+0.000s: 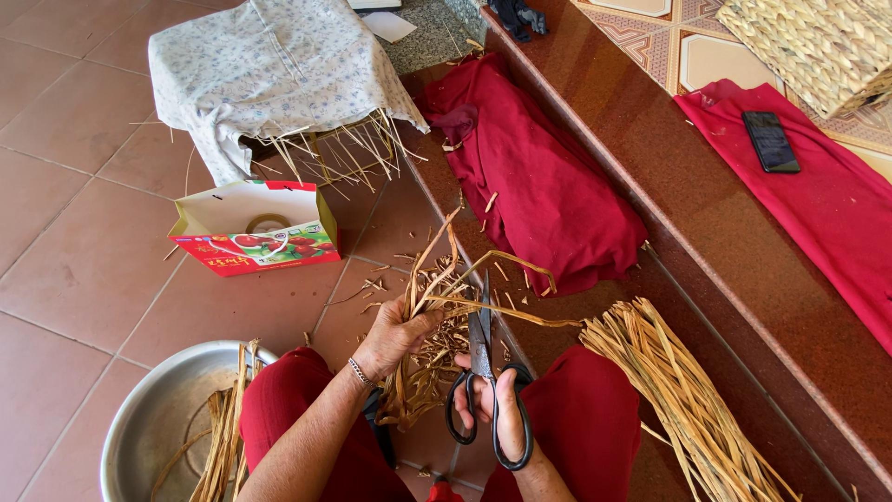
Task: The person sits on the floor and repeatedly picks up bundles of dried plant strips from a metal bowl. Using shears, the person cuts the strips into short pieces, which fall onto the floor. The person continues this process throughout the clip.
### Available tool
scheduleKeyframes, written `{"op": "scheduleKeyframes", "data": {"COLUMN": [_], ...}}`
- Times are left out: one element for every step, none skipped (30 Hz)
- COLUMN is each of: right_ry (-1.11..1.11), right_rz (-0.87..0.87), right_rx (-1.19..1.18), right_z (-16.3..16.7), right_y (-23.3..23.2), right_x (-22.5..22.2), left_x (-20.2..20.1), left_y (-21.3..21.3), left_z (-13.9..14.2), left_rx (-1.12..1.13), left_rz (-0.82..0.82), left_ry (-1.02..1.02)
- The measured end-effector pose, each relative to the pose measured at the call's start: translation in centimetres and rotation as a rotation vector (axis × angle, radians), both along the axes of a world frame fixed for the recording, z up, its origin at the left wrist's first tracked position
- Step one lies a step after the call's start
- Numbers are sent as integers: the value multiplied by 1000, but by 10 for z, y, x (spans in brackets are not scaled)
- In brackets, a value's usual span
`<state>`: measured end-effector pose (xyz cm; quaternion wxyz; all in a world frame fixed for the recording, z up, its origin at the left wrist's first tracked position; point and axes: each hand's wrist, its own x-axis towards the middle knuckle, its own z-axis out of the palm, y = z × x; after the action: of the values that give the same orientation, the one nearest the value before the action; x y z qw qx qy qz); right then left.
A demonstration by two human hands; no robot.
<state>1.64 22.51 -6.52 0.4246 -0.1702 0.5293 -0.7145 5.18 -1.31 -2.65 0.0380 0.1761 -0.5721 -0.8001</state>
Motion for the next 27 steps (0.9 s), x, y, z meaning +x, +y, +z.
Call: {"op": "scheduleKeyframes", "data": {"right_ry": [-15,-30,-66,-103,-139,-121,-104,-86,-74,-62,-50,-54,-58,-61,-55,-48,-41,-40,-39,-39,-33,-27,-21,-16,-12,-9,-3], "right_rz": [3,8,2,-3,-9,0,9,19,16,12,7,1,-4,-10,-8,-7,-3,-5,-8,-12,-7,-2,5,13,22,31,40], "right_rx": [8,15,4,-7,-18,-3,12,26,10,-7,-22,-48,-75,-101,-104,-108,-112,-97,-82,-65,-60,-56,-53,-39,-24,-9,4], "right_z": [1,1,1,0,-1,-3,-4,-6,-7,-9,-10,-10,-11,-11,-10,-9,-8,-7,-6,-5,-4,-3,-3,-3,-4,-4,-6], "right_y": [1,1,1,1,1,1,2,2,1,1,1,0,0,0,1,2,2,3,3,4,5,5,5,5,5,5,4], "right_x": [0,0,1,2,2,3,4,5,5,6,6,7,7,8,8,9,10,10,11,12,12,12,10,8,6,4,3], "left_x": [0,0,0,0,-1,-1,-1,-1,-2,-2,-2,-1,-1,-1,-2,-3,-3,-4,-4,-3,-4,-4,-4,-4,-4,-4,-4], "left_y": [0,1,1,1,1,1,0,0,-1,-2,-2,-2,-2,-1,0,1,1,2,3,3,3,3,3,3,2,2,2], "left_z": [0,-1,-1,-1,-1,-1,-1,-1,0,0,1,1,0,0,0,-1,-1,-1,-1,-1,-1,0,1,1,1,0,-1], "left_rx": [-13,4,20,36,35,33,31,5,-22,-49,-47,-43,-39,-65,-91,-118,-121,-126,-130,-125,-120,-115,-116,-116,-116,-116,-116], "left_rz": [6,4,3,3,23,42,61,78,94,110,97,83,69,67,66,65,63,61,57,56,55,54,56,59,64,48,29], "left_ry": [-4,9,24,37,29,22,14,1,-11,-25,-23,-23,-23,-49,-74,-99,-95,-93,-91,-96,-99,-102,-110,-119,-128,-116,-106]}}
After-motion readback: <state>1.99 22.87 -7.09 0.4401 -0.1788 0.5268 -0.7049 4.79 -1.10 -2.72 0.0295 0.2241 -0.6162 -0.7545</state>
